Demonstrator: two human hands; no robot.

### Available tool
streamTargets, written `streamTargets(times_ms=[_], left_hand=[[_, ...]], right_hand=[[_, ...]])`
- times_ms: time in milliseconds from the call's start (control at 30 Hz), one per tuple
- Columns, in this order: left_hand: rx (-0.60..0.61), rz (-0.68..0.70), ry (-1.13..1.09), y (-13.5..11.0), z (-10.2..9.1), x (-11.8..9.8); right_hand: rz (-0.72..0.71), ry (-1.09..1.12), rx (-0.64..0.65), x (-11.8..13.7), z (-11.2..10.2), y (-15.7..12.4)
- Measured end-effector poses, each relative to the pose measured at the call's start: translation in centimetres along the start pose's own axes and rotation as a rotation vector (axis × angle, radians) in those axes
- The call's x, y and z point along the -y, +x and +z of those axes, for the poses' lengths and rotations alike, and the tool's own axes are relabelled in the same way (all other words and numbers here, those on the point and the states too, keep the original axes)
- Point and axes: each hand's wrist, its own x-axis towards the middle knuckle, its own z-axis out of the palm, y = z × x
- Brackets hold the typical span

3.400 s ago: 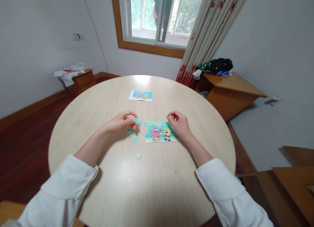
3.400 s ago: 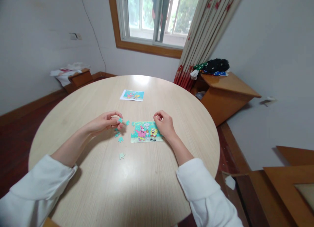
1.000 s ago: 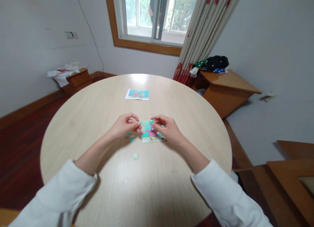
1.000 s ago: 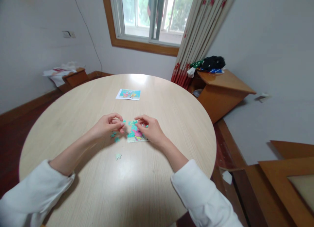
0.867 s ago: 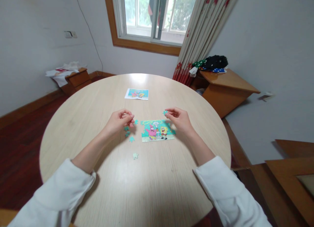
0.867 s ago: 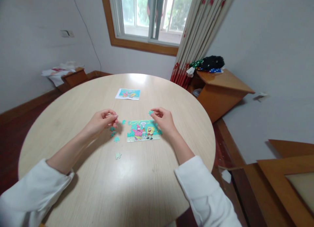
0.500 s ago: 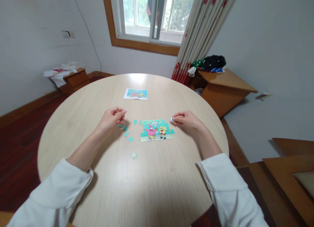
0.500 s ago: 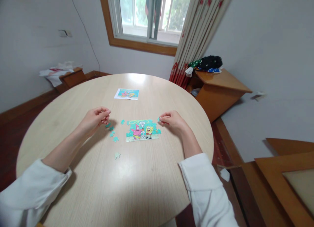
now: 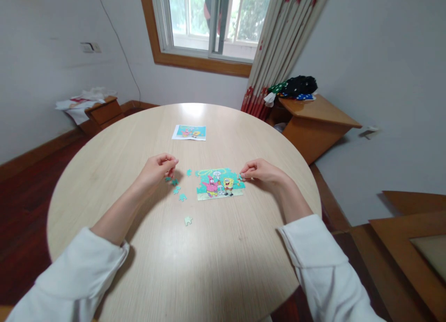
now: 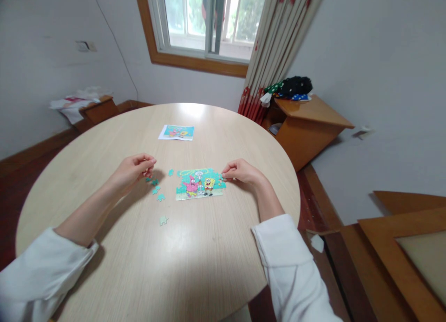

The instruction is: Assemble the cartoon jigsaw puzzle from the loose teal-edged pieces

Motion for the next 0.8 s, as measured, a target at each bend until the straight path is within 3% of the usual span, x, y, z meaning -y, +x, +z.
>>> streamTargets(times_ms=[800], left_hand=[[0.012,0.011,0.025,-0.21,0.23,-0.27]], right_hand=[[0.028,-0.079,-0.003,0.56,0.68,-0.13]])
